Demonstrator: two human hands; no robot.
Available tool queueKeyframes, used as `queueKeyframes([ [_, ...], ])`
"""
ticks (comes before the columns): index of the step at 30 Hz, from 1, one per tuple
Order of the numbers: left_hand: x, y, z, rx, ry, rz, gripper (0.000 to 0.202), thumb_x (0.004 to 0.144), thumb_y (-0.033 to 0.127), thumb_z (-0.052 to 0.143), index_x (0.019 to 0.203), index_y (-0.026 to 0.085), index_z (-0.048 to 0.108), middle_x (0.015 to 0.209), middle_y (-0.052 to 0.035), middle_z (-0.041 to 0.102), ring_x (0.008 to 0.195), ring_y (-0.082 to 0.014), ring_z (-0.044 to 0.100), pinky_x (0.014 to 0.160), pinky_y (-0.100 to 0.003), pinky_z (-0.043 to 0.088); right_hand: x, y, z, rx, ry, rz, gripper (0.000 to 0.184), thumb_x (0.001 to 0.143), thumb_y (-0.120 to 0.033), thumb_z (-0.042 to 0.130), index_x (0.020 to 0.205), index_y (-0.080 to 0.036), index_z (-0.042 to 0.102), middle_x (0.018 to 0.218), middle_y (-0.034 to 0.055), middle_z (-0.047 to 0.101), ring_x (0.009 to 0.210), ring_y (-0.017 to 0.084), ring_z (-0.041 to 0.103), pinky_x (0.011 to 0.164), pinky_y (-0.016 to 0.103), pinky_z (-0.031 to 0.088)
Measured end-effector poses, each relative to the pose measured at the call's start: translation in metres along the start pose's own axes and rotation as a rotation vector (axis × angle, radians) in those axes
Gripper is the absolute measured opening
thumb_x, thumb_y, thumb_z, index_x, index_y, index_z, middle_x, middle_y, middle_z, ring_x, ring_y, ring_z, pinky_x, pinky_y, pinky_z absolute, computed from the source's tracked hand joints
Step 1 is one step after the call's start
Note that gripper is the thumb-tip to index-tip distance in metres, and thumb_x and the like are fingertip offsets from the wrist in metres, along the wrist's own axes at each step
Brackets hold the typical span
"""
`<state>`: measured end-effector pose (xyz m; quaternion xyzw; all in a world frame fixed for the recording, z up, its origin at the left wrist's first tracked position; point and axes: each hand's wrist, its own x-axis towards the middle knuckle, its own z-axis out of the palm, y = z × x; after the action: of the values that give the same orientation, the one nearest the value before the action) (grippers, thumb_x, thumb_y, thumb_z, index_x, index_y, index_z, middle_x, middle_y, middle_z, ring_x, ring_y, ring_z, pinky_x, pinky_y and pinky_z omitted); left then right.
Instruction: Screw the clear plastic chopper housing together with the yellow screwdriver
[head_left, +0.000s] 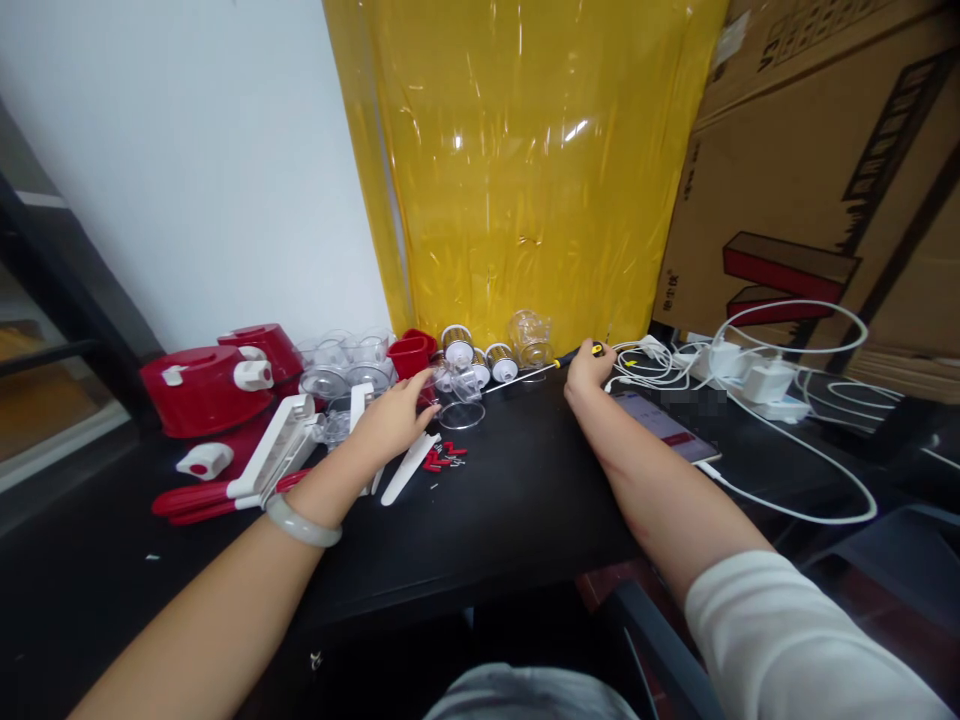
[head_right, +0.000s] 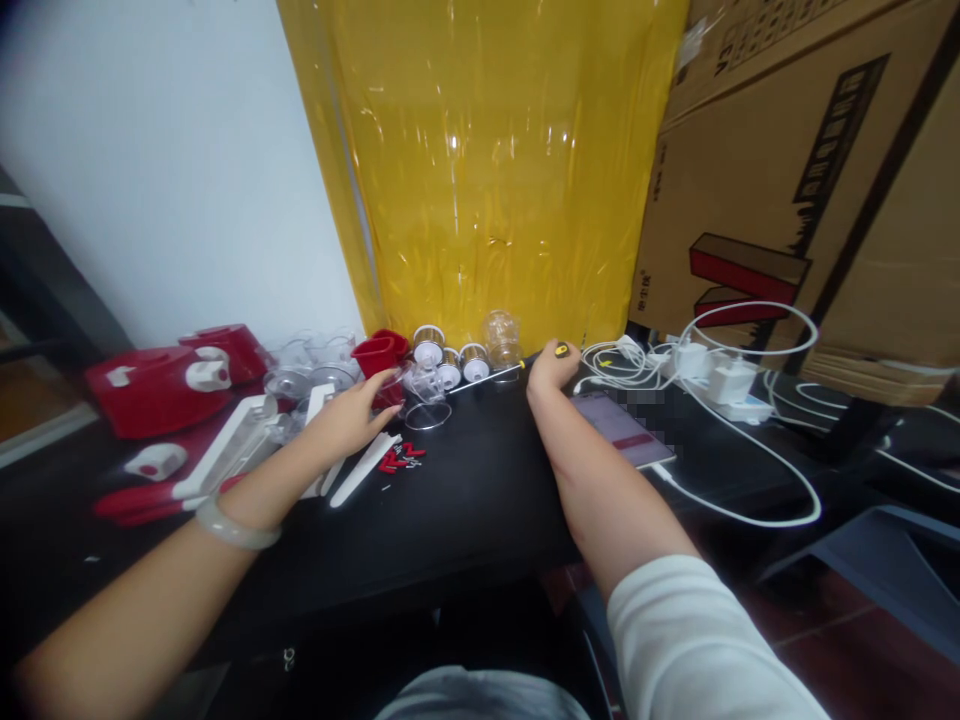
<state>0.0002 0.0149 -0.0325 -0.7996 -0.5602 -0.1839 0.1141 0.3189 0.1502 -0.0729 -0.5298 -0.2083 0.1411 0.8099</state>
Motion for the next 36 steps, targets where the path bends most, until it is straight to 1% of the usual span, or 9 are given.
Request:
queueKeyframes([
  [3, 0.0, 0.0, 0.0, -0.003, -0.01, -0.003, 0.06, 0.097, 0.039, 0.052, 0.152, 0.017, 0.037, 0.127, -0.0184, 0.066, 0.114, -0.0334, 0.064, 0.091, -0.043, 0.05, -0.003, -0.003, 0.0, -0.007, 0.045, 0.05, 0.021, 0.085, -0.027, 0.053, 0.104, -0.018, 0.053, 0.1, 0.005, 0.064, 0.095, 0.016, 0.063, 0.091, 0.029, 0.051],
  [9, -0.001, 0.0, 0.0, 0.007, 0.001, 0.004, 0.06, 0.097, 0.04, 0.052, 0.151, 0.018, 0.037, 0.125, -0.017, 0.067, 0.112, -0.0324, 0.065, 0.09, -0.042, 0.05, -0.007, -0.011, -0.001, -0.013, 0.082, 0.071, 0.02, 0.085, -0.023, 0.049, 0.104, -0.017, 0.054, 0.101, 0.0066, 0.063, 0.099, 0.017, 0.062, 0.094, 0.03, 0.05],
  [14, -0.001, 0.0, -0.001, 0.0, -0.004, 0.006, 0.06, 0.098, 0.04, 0.051, 0.151, 0.018, 0.037, 0.125, -0.0173, 0.067, 0.112, -0.0327, 0.064, 0.09, -0.042, 0.05, -0.006, -0.013, -0.003, -0.018, 0.08, 0.127, 0.011, 0.089, -0.021, 0.044, 0.097, -0.02, 0.051, 0.098, 0.0048, 0.062, 0.096, 0.015, 0.062, 0.091, 0.028, 0.051],
  [17, 0.0, 0.0, -0.001, 0.005, -0.004, 0.002, 0.06, 0.098, 0.041, 0.051, 0.151, 0.018, 0.037, 0.124, -0.0172, 0.067, 0.111, -0.0329, 0.065, 0.088, -0.041, 0.05, -0.006, -0.012, -0.002, 0.01, 0.072, 0.139, 0.008, 0.091, -0.025, 0.045, 0.094, -0.02, 0.05, 0.097, 0.004, 0.062, 0.095, 0.015, 0.062, 0.091, 0.028, 0.052],
  [22, -0.001, 0.0, -0.001, 0.001, -0.006, 0.0, 0.06, 0.098, 0.04, 0.051, 0.152, 0.019, 0.037, 0.124, -0.0173, 0.067, 0.112, -0.0327, 0.064, 0.089, -0.042, 0.05, -0.008, -0.006, 0.001, 0.068, 0.008, 0.11, 0.025, 0.091, -0.041, 0.053, 0.105, -0.02, 0.048, 0.098, 0.0051, 0.061, 0.093, 0.017, 0.063, 0.081, 0.03, 0.055],
  [25, -0.001, 0.0, -0.002, -0.001, -0.009, 0.002, 0.059, 0.098, 0.04, 0.051, 0.151, 0.019, 0.037, 0.125, -0.0173, 0.067, 0.112, -0.0327, 0.065, 0.088, -0.042, 0.05, -0.008, -0.004, 0.003, 0.078, -0.034, 0.077, 0.037, 0.088, -0.045, 0.06, 0.112, -0.02, 0.047, 0.1, 0.0052, 0.06, 0.093, 0.017, 0.064, 0.078, 0.031, 0.056],
  [28, -0.001, 0.001, -0.002, -0.011, -0.003, 0.007, 0.059, 0.097, 0.04, 0.051, 0.151, 0.018, 0.038, 0.126, -0.0177, 0.066, 0.113, -0.0329, 0.064, 0.089, -0.042, 0.05, -0.007, -0.004, 0.003, 0.078, -0.013, 0.079, 0.038, 0.084, -0.036, 0.065, 0.113, -0.019, 0.048, 0.101, 0.0046, 0.061, 0.091, 0.015, 0.064, 0.082, 0.029, 0.055],
  [31, -0.001, 0.001, -0.002, -0.004, -0.008, -0.007, 0.06, 0.097, 0.04, 0.051, 0.151, 0.018, 0.037, 0.124, -0.0179, 0.067, 0.112, -0.0337, 0.065, 0.089, -0.043, 0.05, -0.006, -0.004, 0.004, 0.099, 0.014, 0.119, 0.036, 0.082, -0.026, 0.063, 0.114, -0.018, 0.049, 0.099, 0.0032, 0.061, 0.088, 0.014, 0.064, 0.083, 0.028, 0.055],
  [36, -0.001, 0.0, -0.001, -0.009, -0.004, 0.001, 0.06, 0.097, 0.039, 0.052, 0.151, 0.018, 0.038, 0.127, -0.018, 0.066, 0.113, -0.0338, 0.064, 0.089, -0.043, 0.05, -0.006, -0.003, 0.005, 0.094, -0.006, 0.128, 0.037, 0.086, -0.028, 0.053, 0.121, -0.018, 0.047, 0.101, 0.0045, 0.062, 0.087, 0.015, 0.065, 0.077, 0.029, 0.056],
])
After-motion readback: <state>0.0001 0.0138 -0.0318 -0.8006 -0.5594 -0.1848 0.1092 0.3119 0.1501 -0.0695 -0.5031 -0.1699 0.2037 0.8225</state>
